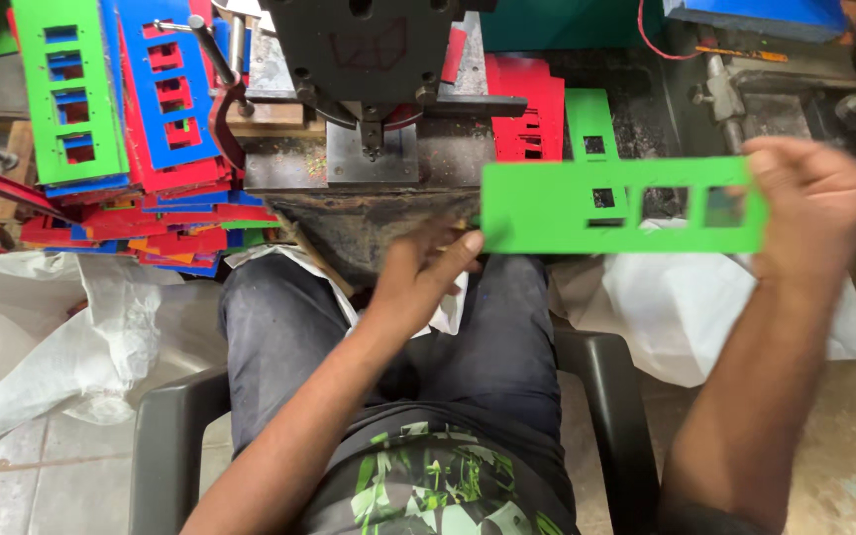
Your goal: The person repeatedly places green and red rectangular plastic frames under a press machine, activates the press to punch holes, and removes the finished frames. The person stacks the finished frames to the left and continues the cycle with new frames from the right.
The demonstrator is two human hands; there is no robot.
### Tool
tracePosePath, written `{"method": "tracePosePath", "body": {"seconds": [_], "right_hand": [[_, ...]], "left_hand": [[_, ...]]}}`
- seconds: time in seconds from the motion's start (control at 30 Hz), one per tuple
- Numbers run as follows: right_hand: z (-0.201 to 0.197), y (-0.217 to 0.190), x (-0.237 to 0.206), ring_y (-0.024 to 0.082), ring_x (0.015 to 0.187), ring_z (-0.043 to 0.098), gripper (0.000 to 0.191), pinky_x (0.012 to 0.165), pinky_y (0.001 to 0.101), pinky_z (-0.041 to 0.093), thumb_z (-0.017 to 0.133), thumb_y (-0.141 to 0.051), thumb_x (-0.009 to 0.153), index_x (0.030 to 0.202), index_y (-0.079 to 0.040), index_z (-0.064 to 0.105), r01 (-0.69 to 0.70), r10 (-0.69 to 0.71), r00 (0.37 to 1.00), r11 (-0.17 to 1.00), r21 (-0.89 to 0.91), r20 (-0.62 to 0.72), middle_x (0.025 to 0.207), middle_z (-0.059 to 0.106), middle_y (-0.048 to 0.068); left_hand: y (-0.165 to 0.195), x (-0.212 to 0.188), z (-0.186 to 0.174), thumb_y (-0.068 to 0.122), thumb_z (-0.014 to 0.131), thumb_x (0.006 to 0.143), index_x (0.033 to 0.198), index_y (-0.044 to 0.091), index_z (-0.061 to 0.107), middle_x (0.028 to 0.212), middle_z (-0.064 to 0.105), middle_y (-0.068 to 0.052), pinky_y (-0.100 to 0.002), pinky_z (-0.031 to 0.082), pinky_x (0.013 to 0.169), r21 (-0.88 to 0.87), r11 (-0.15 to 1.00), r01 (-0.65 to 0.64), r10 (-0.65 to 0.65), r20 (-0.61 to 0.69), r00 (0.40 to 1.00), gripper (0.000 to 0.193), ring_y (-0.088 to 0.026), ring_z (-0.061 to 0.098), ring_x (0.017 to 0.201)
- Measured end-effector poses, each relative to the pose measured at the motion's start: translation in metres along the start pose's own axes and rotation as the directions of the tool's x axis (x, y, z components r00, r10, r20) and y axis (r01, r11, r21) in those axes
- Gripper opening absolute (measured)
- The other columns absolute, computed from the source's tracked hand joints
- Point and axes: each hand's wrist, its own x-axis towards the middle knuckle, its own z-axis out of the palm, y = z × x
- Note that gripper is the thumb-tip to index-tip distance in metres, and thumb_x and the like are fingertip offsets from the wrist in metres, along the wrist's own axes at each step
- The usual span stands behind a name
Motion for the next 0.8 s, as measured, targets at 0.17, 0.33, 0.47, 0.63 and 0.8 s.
{"method": "tracePosePath", "body": {"seconds": [0.17, 0.33, 0.47, 0.63, 0.8], "right_hand": [[0.050, 0.011, -0.023, 0.011, 0.080, 0.068, 0.034, 0.072, 0.0237, 0.055, 0.074, 0.004, 0.097, 0.131, 0.000, 0.068, -0.033, 0.030, 0.999, 0.989, 0.146, 0.023, 0.099, 0.073, 0.010], [0.063, 0.003, -0.019, 0.006, 0.083, 0.059, 0.033, 0.071, 0.0214, 0.048, 0.080, -0.004, 0.089, 0.122, -0.002, 0.074, 0.033, 0.017, 0.948, 0.988, -0.151, 0.316, 0.109, 0.072, 0.003], [0.077, 0.010, -0.014, 0.006, 0.080, 0.057, 0.030, 0.069, 0.0221, 0.045, 0.082, -0.008, 0.090, 0.120, -0.007, 0.077, 0.100, 0.038, 0.911, 0.945, -0.310, 0.410, 0.100, 0.072, 0.003], [0.094, 0.021, -0.011, 0.012, 0.078, 0.060, 0.030, 0.068, 0.0272, 0.047, 0.085, -0.015, 0.089, 0.117, -0.008, 0.078, 0.166, -0.016, 0.936, 0.901, -0.401, 0.351, 0.096, 0.072, 0.008], [0.111, 0.029, -0.009, 0.015, 0.082, 0.066, 0.031, 0.074, 0.0303, 0.052, 0.085, -0.016, 0.092, 0.120, -0.007, 0.077, 0.233, -0.101, 0.942, 0.882, -0.410, 0.319, 0.098, 0.073, 0.012]], "left_hand": [[-0.013, 0.015, 0.004, 0.014, 0.062, 0.102, 0.095, -0.004, 0.070, 0.078, 0.074, -0.011, -0.025, 0.050, 0.049, -0.289, 0.957, 0.015, -0.036, -0.068, 0.997, 0.020, -0.012, 0.066, 0.058], [-0.013, 0.045, -0.022, 0.011, 0.062, 0.101, 0.090, -0.003, 0.069, 0.076, 0.073, -0.011, -0.026, 0.052, 0.049, -0.353, 0.935, 0.035, -0.084, -0.126, 0.988, 0.019, -0.012, 0.065, 0.055], [-0.006, 0.056, -0.026, 0.010, 0.061, 0.101, 0.092, -0.005, 0.069, 0.077, 0.074, -0.012, -0.027, 0.053, 0.050, -0.349, 0.937, 0.016, -0.067, -0.133, 0.989, 0.019, -0.014, 0.066, 0.057], [0.003, 0.036, -0.030, 0.016, 0.064, 0.097, 0.111, -0.004, 0.070, 0.078, 0.075, -0.013, -0.030, 0.057, 0.055, 0.149, 0.988, -0.045, 0.089, -0.303, 0.949, 0.025, -0.015, 0.073, 0.061], [0.003, 0.015, -0.039, 0.014, 0.068, 0.094, 0.139, 0.003, 0.062, 0.089, 0.074, -0.020, -0.045, 0.056, 0.063, 0.745, 0.594, -0.303, 0.563, -0.116, 0.819, 0.047, -0.033, 0.072, 0.070]]}}
